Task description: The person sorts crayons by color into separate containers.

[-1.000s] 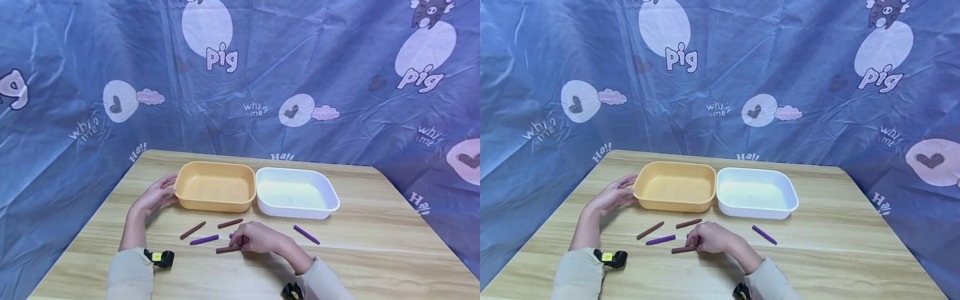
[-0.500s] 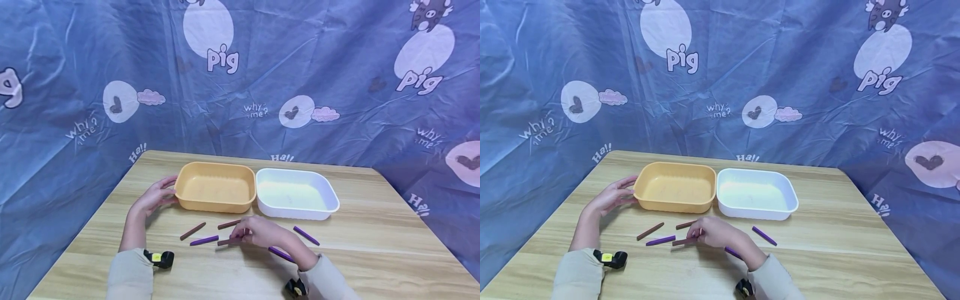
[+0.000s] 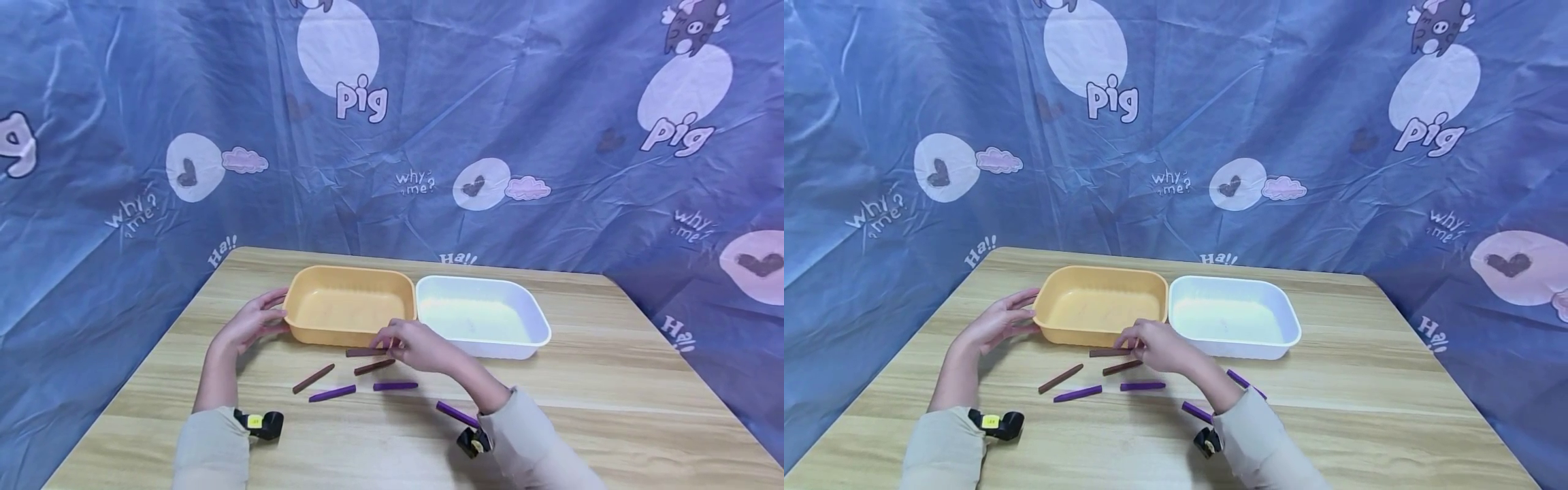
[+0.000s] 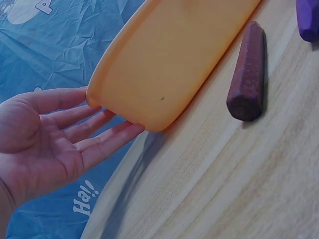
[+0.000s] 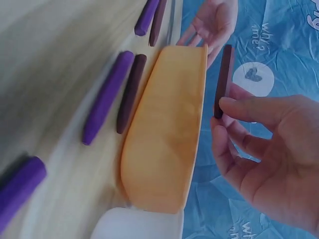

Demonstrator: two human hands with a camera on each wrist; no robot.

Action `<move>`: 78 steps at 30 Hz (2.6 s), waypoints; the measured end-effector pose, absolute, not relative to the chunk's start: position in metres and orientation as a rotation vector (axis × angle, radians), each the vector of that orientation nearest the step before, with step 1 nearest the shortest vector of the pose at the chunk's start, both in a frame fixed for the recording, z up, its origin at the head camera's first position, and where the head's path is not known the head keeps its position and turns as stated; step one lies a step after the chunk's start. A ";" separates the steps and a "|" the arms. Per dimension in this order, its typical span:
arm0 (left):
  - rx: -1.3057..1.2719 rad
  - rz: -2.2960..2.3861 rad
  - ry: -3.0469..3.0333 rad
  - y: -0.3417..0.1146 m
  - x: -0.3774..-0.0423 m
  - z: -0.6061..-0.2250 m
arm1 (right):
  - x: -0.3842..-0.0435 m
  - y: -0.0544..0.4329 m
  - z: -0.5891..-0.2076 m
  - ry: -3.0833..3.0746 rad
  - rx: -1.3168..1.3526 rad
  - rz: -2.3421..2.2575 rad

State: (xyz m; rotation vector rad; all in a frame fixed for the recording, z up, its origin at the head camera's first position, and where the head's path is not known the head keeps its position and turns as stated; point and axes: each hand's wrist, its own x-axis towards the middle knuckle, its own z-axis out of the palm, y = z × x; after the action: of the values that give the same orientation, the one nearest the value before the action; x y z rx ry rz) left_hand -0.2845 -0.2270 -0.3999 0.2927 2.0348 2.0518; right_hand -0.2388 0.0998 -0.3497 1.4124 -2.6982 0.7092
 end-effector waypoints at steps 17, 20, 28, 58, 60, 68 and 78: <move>0.310 2.051 2.026 -0.229 -0.285 -0.398 | -0.281 0.077 -0.330 -2.752 1.132 0.708; 0.311 2.049 2.028 -0.229 -0.286 -0.398 | -0.289 0.072 -0.330 -2.745 1.132 0.694; 0.309 2.048 2.024 -0.229 -0.287 -0.400 | -0.307 0.062 -0.331 -2.732 1.079 0.613; 0.290 2.080 1.986 -0.227 -0.286 -0.398 | -0.365 0.031 -0.357 -3.024 0.859 0.465; 0.289 2.082 1.982 -0.227 -0.285 -0.398 | -0.367 0.030 -0.360 -3.066 0.801 0.470; 0.281 2.091 1.972 -0.227 -0.285 -0.401 | -0.371 0.033 -0.374 -3.087 0.711 0.399; 0.279 2.089 1.980 -0.229 -0.287 -0.401 | -0.371 0.036 -0.386 -3.052 0.695 0.345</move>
State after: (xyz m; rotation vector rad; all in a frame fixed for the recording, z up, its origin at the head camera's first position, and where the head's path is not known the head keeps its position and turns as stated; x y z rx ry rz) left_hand -0.2867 -0.2290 -0.4008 0.2792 1.9801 2.0885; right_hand -0.3713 0.0359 -0.3860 0.6951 -3.0519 0.3454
